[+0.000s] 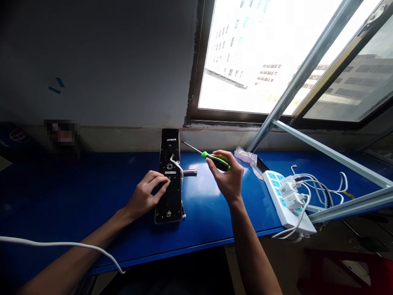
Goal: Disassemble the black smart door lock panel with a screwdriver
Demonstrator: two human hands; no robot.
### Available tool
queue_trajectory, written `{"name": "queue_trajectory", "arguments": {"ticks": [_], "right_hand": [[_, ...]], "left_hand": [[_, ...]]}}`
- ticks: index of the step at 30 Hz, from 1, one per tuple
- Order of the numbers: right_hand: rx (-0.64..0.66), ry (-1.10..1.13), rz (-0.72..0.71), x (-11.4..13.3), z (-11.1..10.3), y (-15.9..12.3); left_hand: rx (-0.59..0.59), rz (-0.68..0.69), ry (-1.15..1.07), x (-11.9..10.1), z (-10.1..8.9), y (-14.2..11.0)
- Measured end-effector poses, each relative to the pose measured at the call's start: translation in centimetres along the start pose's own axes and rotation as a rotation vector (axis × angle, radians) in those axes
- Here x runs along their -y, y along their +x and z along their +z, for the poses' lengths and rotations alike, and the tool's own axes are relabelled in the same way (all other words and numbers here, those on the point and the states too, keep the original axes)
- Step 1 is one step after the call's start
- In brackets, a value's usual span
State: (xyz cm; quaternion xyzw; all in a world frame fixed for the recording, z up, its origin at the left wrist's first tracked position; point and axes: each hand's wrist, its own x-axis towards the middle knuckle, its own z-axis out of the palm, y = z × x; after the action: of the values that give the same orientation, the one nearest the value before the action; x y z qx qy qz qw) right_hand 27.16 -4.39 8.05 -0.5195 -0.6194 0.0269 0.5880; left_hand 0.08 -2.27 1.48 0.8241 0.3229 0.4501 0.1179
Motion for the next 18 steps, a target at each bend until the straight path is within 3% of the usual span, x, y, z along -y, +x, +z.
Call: {"name": "queue_trajectory", "arguments": {"ticks": [4,7,10,13,18], "right_hand": [[-0.056,0.208,-0.088,3.2,-2.1,-0.2],[0.129,0.265,-0.126,5.3,-2.6,-0.9],[0.279,0.240,-0.152,7.1,-2.3,-1.9],[0.365,0.184,-0.215,7.9,-1.6,-2.9],[0.353,0.137,-0.288,7.5,-0.4,-3.5]], "left_hand": [[0.006,0.015,-0.011,-0.8,-0.2,0.0],[0.088,0.064,-0.069,-1.5,-0.9,0.1],[0.300,0.192,-0.132,-2.2,-1.7,0.1],[0.453,0.290,-0.139,-2.8,-1.9,0.1],[0.474,0.317,-0.102,-3.3,-1.6,0.1]]}}
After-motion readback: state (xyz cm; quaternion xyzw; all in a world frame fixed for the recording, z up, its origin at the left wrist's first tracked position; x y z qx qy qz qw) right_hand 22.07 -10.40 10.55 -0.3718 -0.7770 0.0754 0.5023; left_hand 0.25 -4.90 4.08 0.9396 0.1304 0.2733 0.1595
